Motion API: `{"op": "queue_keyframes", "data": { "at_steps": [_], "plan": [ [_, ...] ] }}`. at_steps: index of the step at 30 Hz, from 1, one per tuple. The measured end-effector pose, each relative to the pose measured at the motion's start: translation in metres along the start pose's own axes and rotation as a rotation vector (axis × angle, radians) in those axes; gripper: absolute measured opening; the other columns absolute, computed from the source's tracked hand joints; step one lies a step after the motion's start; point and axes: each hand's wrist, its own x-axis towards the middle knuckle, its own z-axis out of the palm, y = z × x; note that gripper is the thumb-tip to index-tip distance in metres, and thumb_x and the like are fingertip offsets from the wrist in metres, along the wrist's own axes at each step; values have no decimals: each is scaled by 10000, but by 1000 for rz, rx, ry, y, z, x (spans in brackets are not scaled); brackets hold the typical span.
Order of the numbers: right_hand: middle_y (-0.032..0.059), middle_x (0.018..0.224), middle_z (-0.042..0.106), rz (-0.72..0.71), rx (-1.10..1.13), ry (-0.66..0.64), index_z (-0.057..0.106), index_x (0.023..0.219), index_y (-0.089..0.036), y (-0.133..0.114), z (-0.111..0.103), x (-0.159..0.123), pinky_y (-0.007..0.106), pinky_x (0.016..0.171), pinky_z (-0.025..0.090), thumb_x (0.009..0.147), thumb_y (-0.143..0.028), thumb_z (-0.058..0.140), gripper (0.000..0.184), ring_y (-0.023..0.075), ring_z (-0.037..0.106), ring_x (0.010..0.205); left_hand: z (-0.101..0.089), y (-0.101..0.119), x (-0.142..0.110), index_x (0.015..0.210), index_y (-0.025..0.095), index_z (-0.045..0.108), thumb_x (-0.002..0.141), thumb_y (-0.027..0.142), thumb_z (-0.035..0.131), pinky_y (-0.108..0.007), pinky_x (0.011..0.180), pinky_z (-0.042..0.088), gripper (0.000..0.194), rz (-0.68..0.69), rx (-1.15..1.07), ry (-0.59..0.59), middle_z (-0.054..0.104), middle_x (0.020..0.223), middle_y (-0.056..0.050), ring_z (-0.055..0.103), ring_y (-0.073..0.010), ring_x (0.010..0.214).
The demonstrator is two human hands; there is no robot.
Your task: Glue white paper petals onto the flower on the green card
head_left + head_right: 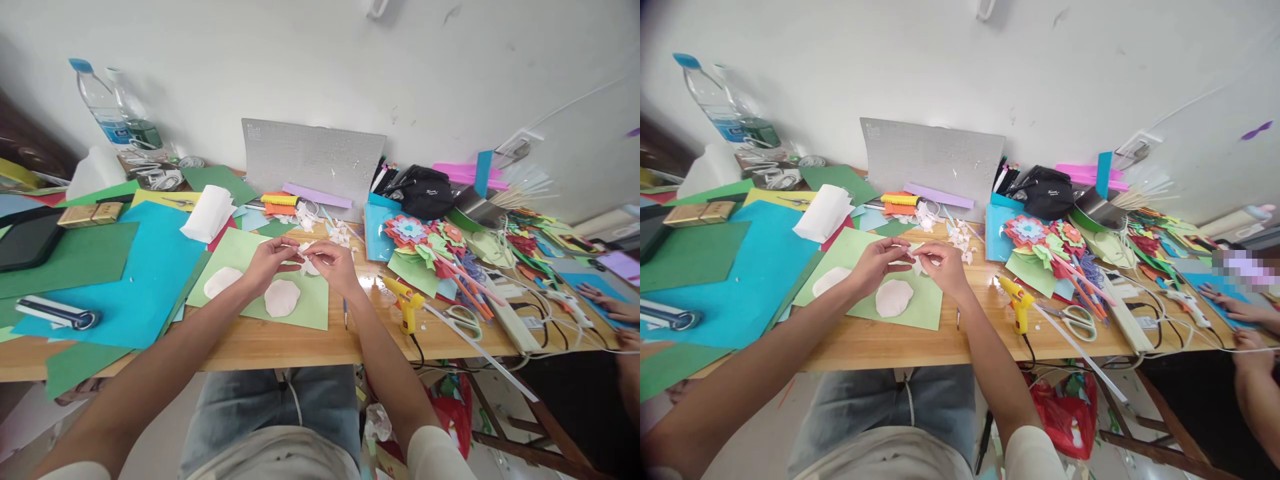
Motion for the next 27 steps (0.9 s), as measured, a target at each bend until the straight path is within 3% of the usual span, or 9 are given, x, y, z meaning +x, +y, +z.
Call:
{"op": "queue_keyframes", "data": {
  "at_steps": [9,14,18,23,27],
  "plan": [
    [42,895,687,-25,-19,-5,742,841,-226,0,-2,0,275,718,538,785,-172,561,197,159,640,836,-2,-5,1,1048,171,585,690,320,790,-437,822,569,438,43,2,-19,668,810,-26,671,-176,790],
    [39,882,693,94,123,16,729,852,-217,-5,-4,1,301,759,539,788,-275,597,157,166,641,819,0,-4,0,1055,170,571,697,306,776,-423,806,577,435,53,29,-3,659,789,-13,670,-175,798],
    [37,825,705,259,209,-3,724,937,-196,-2,-6,3,319,740,543,759,-413,679,284,165,651,748,1,-3,0,1041,178,554,680,316,783,-398,782,577,449,43,98,-5,668,776,-13,675,-179,785],
    [26,707,703,356,202,-117,729,837,-183,6,-3,3,286,629,519,683,-447,762,307,153,639,635,1,-5,1,1025,191,535,683,353,783,-375,746,577,453,44,190,-40,674,784,-14,684,-176,743],
    [17,665,693,385,242,-80,724,775,-181,10,0,4,284,612,521,671,-440,772,283,146,631,596,0,-4,1,988,186,535,675,371,786,-370,740,578,441,17,206,-27,676,778,-15,682,-175,737]
  ]
}}
